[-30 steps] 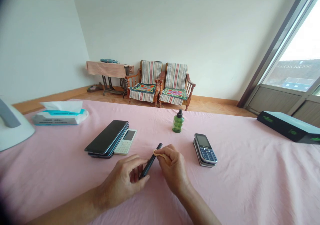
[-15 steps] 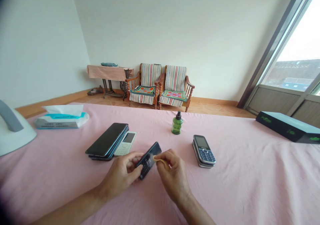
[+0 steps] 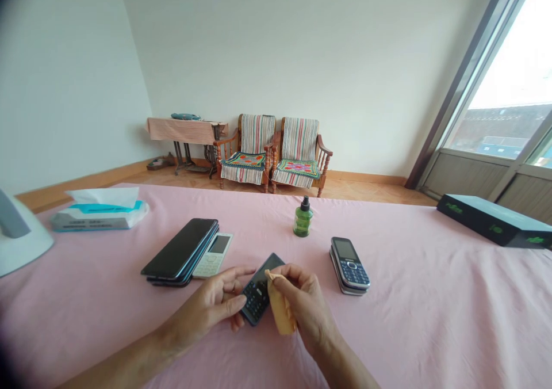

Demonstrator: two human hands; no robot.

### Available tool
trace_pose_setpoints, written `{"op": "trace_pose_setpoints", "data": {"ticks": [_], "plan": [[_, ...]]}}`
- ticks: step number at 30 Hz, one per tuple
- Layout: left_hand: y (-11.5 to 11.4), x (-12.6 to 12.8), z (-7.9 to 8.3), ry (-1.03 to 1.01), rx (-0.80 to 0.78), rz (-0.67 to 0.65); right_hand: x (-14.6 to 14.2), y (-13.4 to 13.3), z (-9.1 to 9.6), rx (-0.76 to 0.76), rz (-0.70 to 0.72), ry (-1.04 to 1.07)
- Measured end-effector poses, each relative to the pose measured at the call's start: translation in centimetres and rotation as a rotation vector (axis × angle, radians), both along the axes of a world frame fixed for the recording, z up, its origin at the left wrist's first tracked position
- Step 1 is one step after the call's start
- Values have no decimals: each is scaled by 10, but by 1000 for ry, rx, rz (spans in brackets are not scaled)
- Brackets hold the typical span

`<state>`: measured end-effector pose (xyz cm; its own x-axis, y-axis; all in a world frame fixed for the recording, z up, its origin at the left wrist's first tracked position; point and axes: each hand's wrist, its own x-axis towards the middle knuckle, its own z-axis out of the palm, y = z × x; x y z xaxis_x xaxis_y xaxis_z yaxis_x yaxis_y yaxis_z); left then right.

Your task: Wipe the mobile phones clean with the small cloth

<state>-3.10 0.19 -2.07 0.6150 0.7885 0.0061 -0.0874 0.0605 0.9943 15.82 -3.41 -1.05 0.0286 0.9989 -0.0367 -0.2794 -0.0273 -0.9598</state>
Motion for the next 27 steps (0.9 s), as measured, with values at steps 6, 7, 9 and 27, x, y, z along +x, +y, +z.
{"op": "trace_pose_setpoints", "data": {"ticks": [6, 7, 9, 27], "plan": [[-9, 4, 2, 105, 139, -45, 0, -5, 5, 112, 8, 46], [-10, 5, 3, 107, 154, -56, 0, -6, 6, 115, 22, 37], [-10, 6, 4, 96, 175, -61, -1, -8, 6, 110, 51, 26], [-1, 5, 0, 20, 85, -37, -1, -3, 11, 76, -104, -45]]}}
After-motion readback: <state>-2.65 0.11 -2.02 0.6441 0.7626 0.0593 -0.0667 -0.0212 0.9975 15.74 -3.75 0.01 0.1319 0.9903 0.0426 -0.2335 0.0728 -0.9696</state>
